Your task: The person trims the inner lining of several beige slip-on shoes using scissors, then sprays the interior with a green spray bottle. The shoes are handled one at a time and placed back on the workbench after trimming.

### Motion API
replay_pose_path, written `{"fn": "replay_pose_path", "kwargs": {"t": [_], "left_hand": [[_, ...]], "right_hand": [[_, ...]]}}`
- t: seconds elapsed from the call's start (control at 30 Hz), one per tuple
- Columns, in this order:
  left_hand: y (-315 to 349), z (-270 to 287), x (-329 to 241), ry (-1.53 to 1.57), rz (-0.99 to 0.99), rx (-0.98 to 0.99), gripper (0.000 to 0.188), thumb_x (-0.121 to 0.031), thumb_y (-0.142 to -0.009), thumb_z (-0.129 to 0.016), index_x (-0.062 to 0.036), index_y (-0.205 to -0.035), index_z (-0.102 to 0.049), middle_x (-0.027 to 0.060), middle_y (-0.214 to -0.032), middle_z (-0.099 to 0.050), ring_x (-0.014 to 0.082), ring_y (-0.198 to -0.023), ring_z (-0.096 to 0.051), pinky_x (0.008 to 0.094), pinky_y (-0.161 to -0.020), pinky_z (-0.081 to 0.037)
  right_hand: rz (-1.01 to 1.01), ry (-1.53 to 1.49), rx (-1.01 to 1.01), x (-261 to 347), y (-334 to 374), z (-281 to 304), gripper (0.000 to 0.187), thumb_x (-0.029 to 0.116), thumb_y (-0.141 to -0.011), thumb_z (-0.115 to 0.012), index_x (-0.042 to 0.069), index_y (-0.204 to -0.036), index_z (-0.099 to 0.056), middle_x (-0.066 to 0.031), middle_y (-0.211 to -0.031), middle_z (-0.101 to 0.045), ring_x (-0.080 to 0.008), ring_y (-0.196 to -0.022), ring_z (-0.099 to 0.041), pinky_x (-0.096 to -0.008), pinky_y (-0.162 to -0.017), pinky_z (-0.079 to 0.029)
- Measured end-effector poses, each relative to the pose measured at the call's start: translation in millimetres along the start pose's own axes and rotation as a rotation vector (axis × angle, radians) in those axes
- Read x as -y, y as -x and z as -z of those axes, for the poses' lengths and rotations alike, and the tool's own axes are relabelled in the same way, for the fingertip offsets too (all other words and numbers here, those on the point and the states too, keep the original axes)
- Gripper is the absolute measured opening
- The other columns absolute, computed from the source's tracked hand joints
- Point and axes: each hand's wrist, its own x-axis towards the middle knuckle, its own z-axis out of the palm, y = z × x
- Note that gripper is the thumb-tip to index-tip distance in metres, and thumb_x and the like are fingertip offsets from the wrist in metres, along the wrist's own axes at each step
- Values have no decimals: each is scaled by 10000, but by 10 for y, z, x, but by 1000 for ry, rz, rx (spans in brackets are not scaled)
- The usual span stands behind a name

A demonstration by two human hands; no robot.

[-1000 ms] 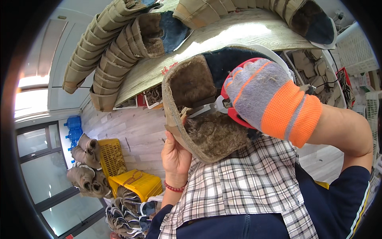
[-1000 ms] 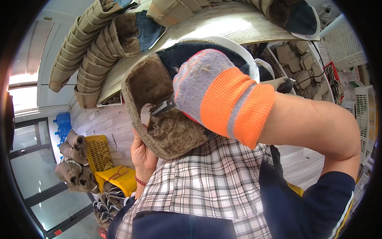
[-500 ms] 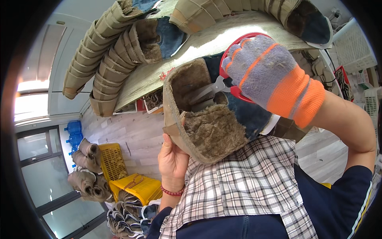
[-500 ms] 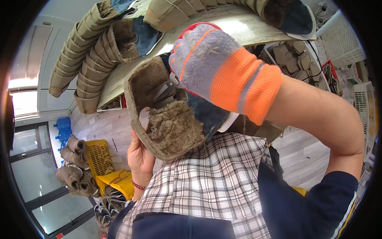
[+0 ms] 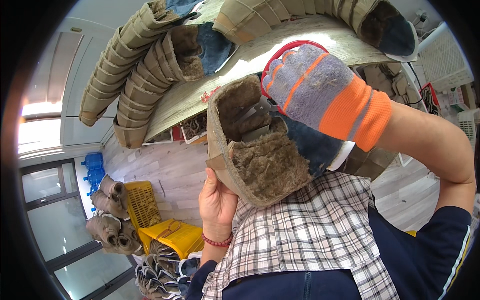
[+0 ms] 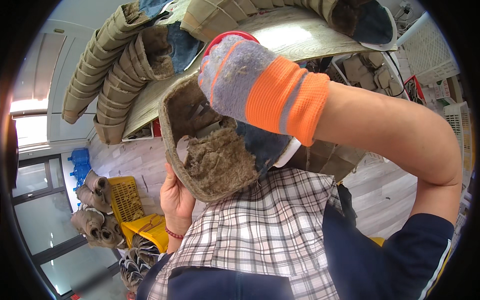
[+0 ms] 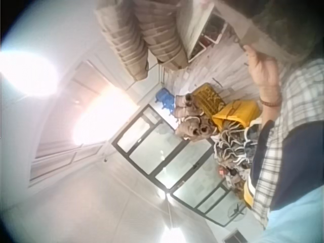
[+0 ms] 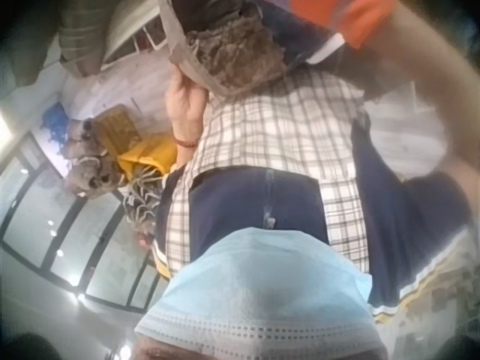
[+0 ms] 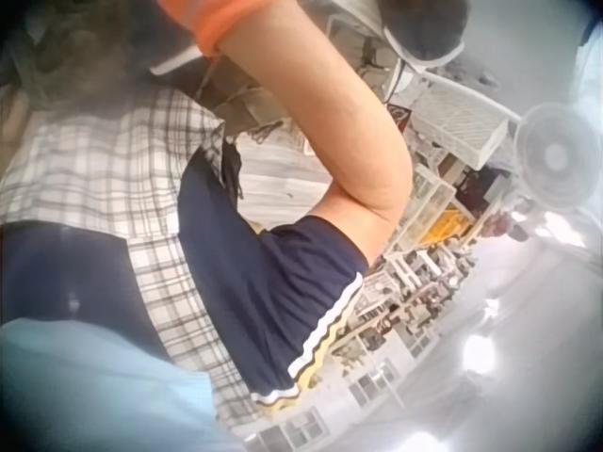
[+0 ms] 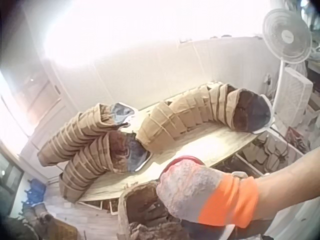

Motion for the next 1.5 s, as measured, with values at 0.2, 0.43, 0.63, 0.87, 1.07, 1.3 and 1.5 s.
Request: {"fn": "replay_pose_path", "kwargs": {"t": [0.2, 0.43, 0.63, 0.87, 1.07, 1.3, 1.5], "left_hand": [[-7, 36, -6, 87, 30, 64, 465, -256, -971, -393, -6, -1357, -321, 153, -1391, -377, 262, -1279, -374, 417, -1081, -302], [45, -188, -35, -38, -43, 51, 385, -230, -981, -379, -17, -1300, -420, 127, -1304, -489, 250, -1208, -461, 426, -1046, -348], [-371, -976, 266, -435, -141, 407, 399, -236, -972, -422, -19, -1307, -409, 100, -1307, -482, 225, -1208, -453, 392, -1033, -340], [-660, -1641, 723, -1358, -474, 1047, 468, -210, -839, -608, -83, -1270, -474, 168, -1378, -360, 307, -1303, -320, 415, -1055, -285], [-808, -1589, 1423, -1897, -828, 1640, 503, -175, -816, -601, -185, -1303, -475, 174, -1424, -297, 354, -1354, -211, 544, -1076, -164], [-1016, -1482, 1707, -1794, -689, 1749, 251, -206, -778, -650, -58, -913, -499, 240, -1367, -333, 399, -1275, -333, 496, -1013, -321], [-926, -1542, 944, -1770, -604, 1393, 369, -51, -737, -671, -62, -1089, -562, 189, -1335, -398, 339, -1247, -392, 396, -1015, -355]], "right_hand": [[-33, -68, 139, -108, -19, 189, 149, 166, -671, -669, 112, -810, -665, -27, -761, -637, -191, -723, -627, -300, -605, -487], [-750, -921, 116, -262, 239, 615, 342, 177, -691, -781, 23, -935, -596, -71, -874, -632, -202, -798, -627, -302, -704, -507], [-896, -1224, -54, 9, 162, 1019, 463, 211, -728, -766, -17, -1083, -573, -131, -997, -616, -186, -928, -593, -332, -797, -481], [-1228, -893, -487, -220, 1123, 1632, 416, 84, -736, -679, -33, -1119, -566, -110, -970, -653, -192, -871, -631, -293, -802, -490], [-1622, -709, -495, 512, 2509, 1398, 471, 38, -772, -675, -8, -1206, -495, -77, -1109, -587, -159, -1003, -556, -296, -889, -435], [-1671, -1377, -587, 980, 2675, 753, 494, 59, -762, -661, -20, -1213, -476, -103, -1112, -585, -180, -990, -575, -306, -886, -464], [-1288, -1130, -263, 779, 2452, 284, 442, 39, -779, -610, -25, -1199, -489, -113, -1106, -589, -189, -956, -590, -290, -853, -476]]}}
